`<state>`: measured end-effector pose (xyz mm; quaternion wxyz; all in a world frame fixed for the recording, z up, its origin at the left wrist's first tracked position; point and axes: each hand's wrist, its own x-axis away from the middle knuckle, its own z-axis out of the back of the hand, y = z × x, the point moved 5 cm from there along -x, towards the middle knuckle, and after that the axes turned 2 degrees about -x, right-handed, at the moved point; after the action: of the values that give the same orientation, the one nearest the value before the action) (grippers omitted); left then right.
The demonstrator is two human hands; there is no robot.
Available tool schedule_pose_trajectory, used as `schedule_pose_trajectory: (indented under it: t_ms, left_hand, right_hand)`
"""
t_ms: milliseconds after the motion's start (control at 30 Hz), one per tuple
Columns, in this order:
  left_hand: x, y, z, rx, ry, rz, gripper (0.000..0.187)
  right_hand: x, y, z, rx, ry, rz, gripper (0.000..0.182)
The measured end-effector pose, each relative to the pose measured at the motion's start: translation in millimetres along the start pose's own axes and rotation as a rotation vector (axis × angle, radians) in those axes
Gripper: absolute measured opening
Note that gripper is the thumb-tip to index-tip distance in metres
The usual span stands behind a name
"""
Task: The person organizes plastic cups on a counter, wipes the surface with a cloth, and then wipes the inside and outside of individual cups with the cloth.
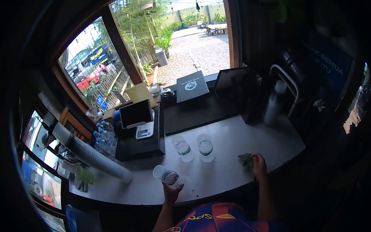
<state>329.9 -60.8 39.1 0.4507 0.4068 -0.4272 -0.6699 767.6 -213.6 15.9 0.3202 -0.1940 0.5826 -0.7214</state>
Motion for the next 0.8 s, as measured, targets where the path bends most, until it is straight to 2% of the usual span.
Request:
schedule_pose_trajectory:
  t_ms: [33,67,100,133,200,233,267,333,367,400,467,500,533,567,600,633,667,733,767,800]
  left_hand:
    - [8,0,-4,-0.031,-0.039,-0.012,0.09]
    - [16,5,-8,-0.064,-0.079,-0.023,0.091]
    - [22,33,-16,0.041,-0.149,0.028,0.095]
    - [27,26,-27,0.037,-0.202,-0.008,0.099]
    - [32,48,-50,0.206,-0.291,0.019,0.101]
    - [28,30,-58,0.261,-0.408,0.044,0.099]
    - [24,50,-50,0.238,-0.389,0.01,0.095]
    - [11,67,-30,0.175,-0.404,-0.08,0.097]
    - [9,91,-17,0.15,-0.396,-0.115,0.098]
    - [8,76,-5,0.054,-0.459,0.003,0.097]
    - [4,83,15,-0.031,-0.347,-0.231,0.092]
    - [4,106,27,-0.112,-0.269,-0.237,0.095]
    - [2,98,37,0.029,-0.146,-0.275,0.099]
    - [0,87,44,0.179,-0.218,-0.148,0.101]
    - [-5,90,49,0.332,-0.285,-0.025,0.103]
    - [-5,83,49,0.337,-0.297,-0.057,0.102]
    - [1,81,48,0.268,-0.352,0.042,0.099]
    - [15,81,35,0.129,-0.648,0.171,0.1]
    - [25,48,27,0.257,-0.793,0.306,0.106]
    - [28,49,27,0.326,-0.746,0.269,0.106]
  right_hand:
    - [28,-34,-28,-0.432,-0.091,-0.199,0.012]
    - [56,-77,-57,-0.664,-0.13,-0.18,0.013]
    - [79,-93,-84,-0.725,-0.149,-0.162,0.015]
    - [101,-93,-111,-0.829,-0.328,-0.2,0.021]
    - [133,-163,-157,-1.089,-0.662,-0.227,0.04]
    - [133,-171,-167,-0.73,-0.612,0.198,0.051]
    - [137,-178,-179,-0.347,-0.531,0.596,0.061]
    - [130,-228,-182,-0.195,-0.415,0.783,0.063]
    - [123,-228,-190,-0.211,-0.36,0.792,0.06]
    - [119,-228,-195,-0.272,-0.287,0.753,0.054]
    - [117,-230,-208,-0.328,-0.162,0.603,0.048]
    - [122,-224,-223,-0.322,-0.267,0.506,0.043]
    - [136,-199,-246,-0.754,-0.631,0.091,0.044]
    - [153,-182,-251,-0.762,-0.726,-0.151,0.045]
    - [153,-190,-250,-0.811,-0.76,-0.129,0.048]
    - [153,-198,-248,-0.86,-0.795,-0.108,0.05]
    - [153,-206,-246,-0.909,-0.831,-0.088,0.053]
    - [130,-217,-243,-1.103,-0.739,-0.122,0.056]
    - [126,-216,-242,-1.092,-0.756,-0.17,0.067]
    - [133,-219,-240,-1.079,-0.805,-0.116,0.07]
